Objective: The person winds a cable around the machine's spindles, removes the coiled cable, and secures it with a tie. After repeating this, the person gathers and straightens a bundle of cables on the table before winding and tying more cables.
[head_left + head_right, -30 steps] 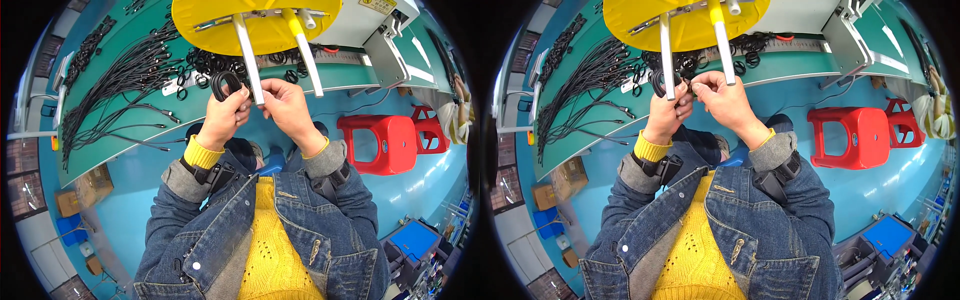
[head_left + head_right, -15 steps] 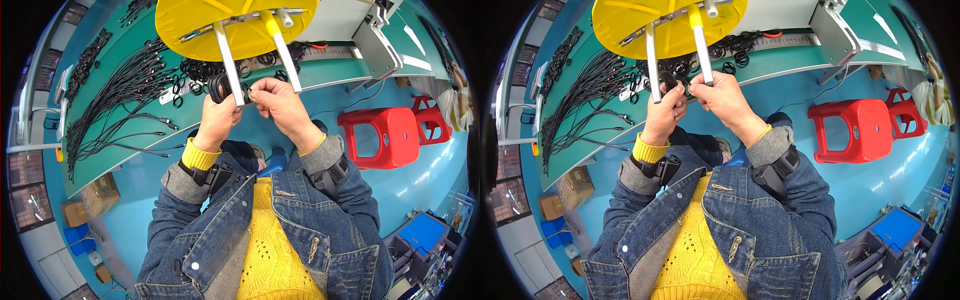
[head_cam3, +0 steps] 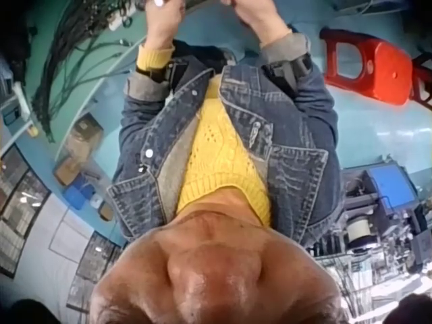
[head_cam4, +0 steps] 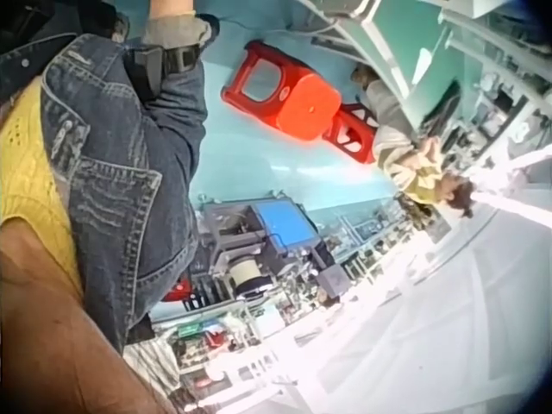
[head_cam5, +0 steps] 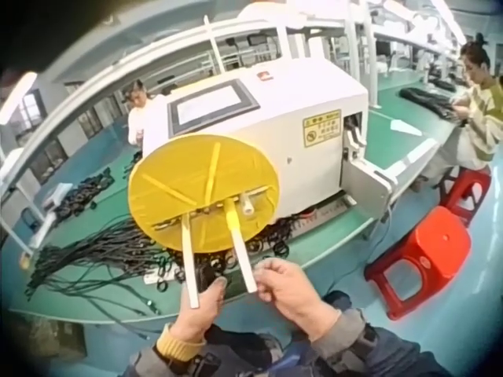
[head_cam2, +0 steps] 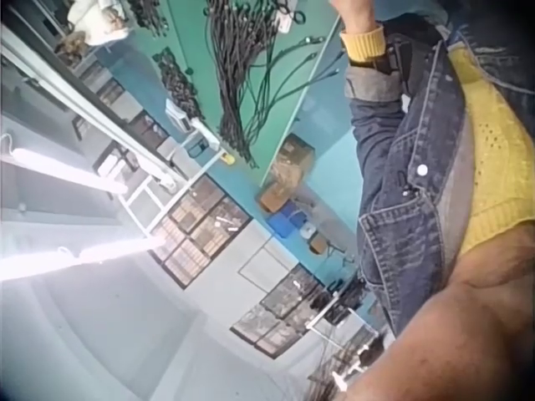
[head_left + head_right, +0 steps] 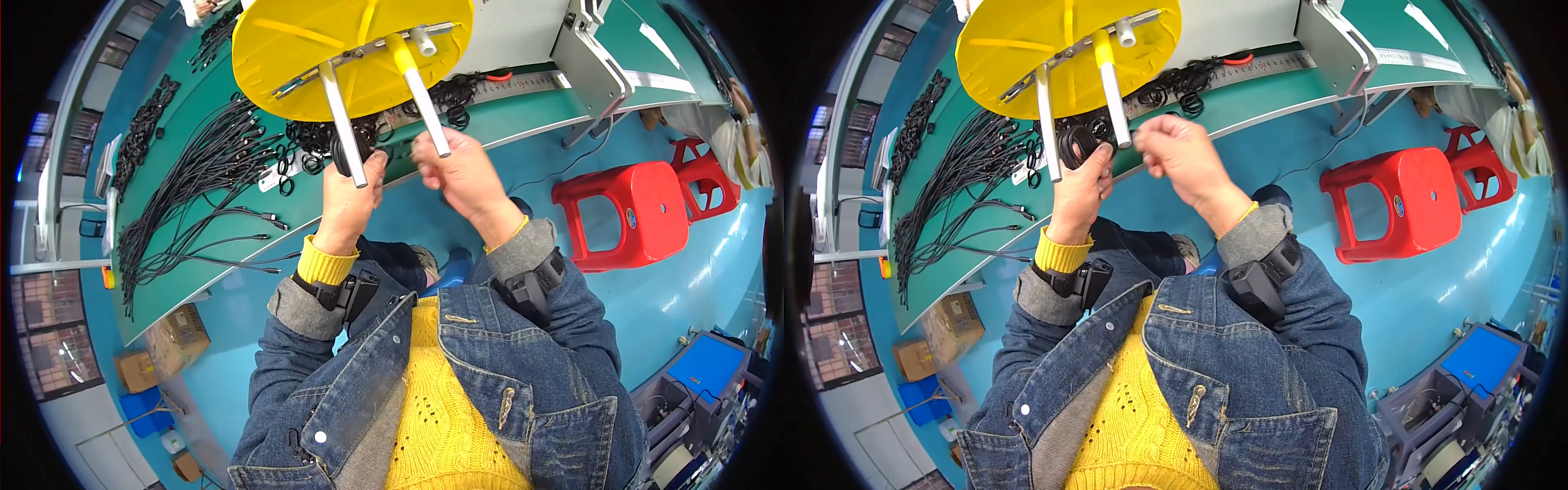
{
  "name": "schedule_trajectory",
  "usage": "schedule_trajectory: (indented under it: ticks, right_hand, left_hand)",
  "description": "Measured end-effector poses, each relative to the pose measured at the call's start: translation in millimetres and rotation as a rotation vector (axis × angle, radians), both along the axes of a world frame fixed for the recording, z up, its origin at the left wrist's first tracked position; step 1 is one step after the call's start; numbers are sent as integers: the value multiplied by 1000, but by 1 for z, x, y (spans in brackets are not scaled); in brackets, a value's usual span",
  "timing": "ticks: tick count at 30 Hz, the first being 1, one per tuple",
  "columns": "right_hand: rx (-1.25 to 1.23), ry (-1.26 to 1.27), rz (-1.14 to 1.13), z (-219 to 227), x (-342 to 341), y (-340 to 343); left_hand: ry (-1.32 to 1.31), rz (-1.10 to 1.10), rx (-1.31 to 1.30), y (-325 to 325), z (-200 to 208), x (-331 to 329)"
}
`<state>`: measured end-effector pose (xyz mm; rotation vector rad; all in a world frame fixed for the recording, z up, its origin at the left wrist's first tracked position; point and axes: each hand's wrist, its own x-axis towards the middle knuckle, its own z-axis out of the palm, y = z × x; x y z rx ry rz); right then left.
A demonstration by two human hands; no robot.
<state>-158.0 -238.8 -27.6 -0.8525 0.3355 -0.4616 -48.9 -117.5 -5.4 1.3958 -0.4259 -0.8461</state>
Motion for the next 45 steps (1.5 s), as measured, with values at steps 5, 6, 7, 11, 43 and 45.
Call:
schedule_trajectory:
  ticks: [5,6,7,11,43,45]
  right_hand:
    - [27,-86,-119,-5,-20,-17]
    - [28,-85,-122,-6,-21,-16]
    - [11,-68,-124,-5,-24,-16]
    - [-24,-28,-130,-5,-34,-15]
    - [-239,189,46,-8,-53,50]
    - [-545,220,-138,-14,-49,55]
  left_hand:
    - [-806,80,124,-9,-16,18]
    - [-846,57,213,-10,-17,21]
    - [-890,31,298,-12,-15,22]
    - [-949,13,282,-15,-8,21]
    - [77,-297,22,51,7,-48]
    - [-137,-307,113,45,6,-54]
